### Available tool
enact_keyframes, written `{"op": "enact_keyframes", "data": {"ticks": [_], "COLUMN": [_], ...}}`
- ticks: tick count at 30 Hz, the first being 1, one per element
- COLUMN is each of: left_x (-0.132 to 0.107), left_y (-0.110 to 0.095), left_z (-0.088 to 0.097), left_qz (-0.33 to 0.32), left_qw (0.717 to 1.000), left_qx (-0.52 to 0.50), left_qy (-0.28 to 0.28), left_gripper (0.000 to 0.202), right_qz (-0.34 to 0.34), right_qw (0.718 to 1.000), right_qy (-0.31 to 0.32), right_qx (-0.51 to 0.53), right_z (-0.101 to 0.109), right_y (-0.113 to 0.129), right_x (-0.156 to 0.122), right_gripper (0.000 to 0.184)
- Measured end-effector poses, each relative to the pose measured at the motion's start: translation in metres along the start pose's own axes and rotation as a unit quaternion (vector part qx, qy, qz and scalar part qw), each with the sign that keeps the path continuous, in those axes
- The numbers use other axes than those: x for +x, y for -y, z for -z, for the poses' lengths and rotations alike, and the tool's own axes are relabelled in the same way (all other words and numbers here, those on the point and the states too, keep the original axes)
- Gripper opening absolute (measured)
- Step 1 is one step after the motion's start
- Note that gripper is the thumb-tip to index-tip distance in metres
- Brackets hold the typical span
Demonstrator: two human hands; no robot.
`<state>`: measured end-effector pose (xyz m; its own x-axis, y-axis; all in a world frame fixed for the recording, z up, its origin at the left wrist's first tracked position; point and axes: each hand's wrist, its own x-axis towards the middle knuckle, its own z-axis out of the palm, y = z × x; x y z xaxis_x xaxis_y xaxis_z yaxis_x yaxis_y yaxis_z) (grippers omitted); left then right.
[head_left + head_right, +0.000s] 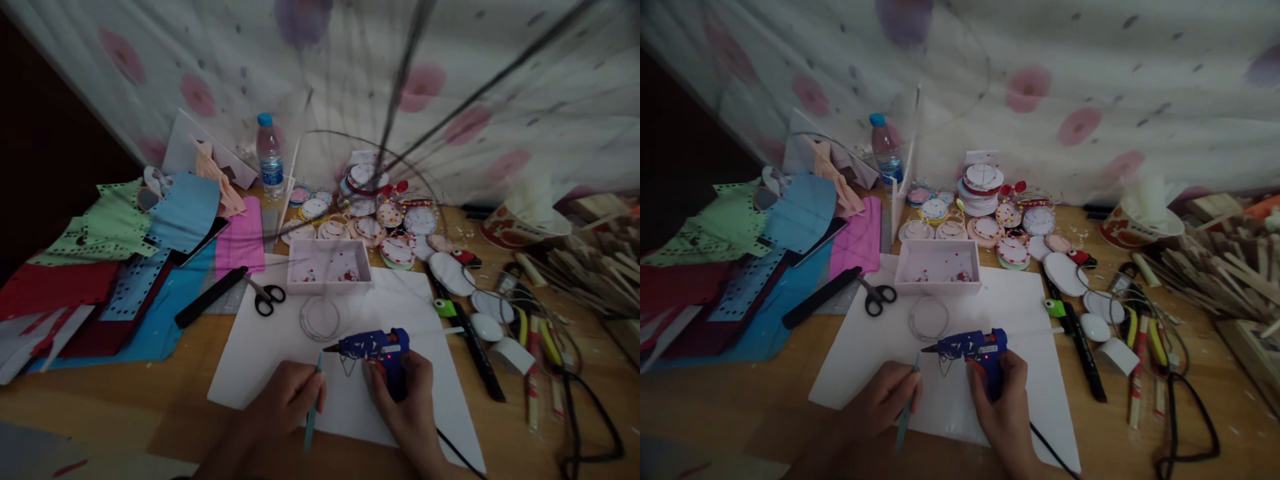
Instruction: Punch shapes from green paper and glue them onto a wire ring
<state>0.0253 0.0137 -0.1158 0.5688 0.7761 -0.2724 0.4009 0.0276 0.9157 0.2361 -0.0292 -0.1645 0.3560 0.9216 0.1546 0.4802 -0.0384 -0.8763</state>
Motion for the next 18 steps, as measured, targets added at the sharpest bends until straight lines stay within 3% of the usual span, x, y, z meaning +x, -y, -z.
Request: {"op": "enact_keyframes", "data": {"ticks": [18], "left_x": [-0.0004], "left_y": [0.001], "left_z": [0.0001], "left_qz": [0.009], "left_qw": [1.0], "left_qx": [0.008], "left_qy": [0.009], "left_gripper": [0.045], "right_qz": [0.019], "right_qw": [1.0], "right_qy": [-0.002], "right_qx": [0.006], "right_z": [-0.0007], "right_y": [0.0], "right_x": [-0.0001], "right_gripper": [0.045]}}
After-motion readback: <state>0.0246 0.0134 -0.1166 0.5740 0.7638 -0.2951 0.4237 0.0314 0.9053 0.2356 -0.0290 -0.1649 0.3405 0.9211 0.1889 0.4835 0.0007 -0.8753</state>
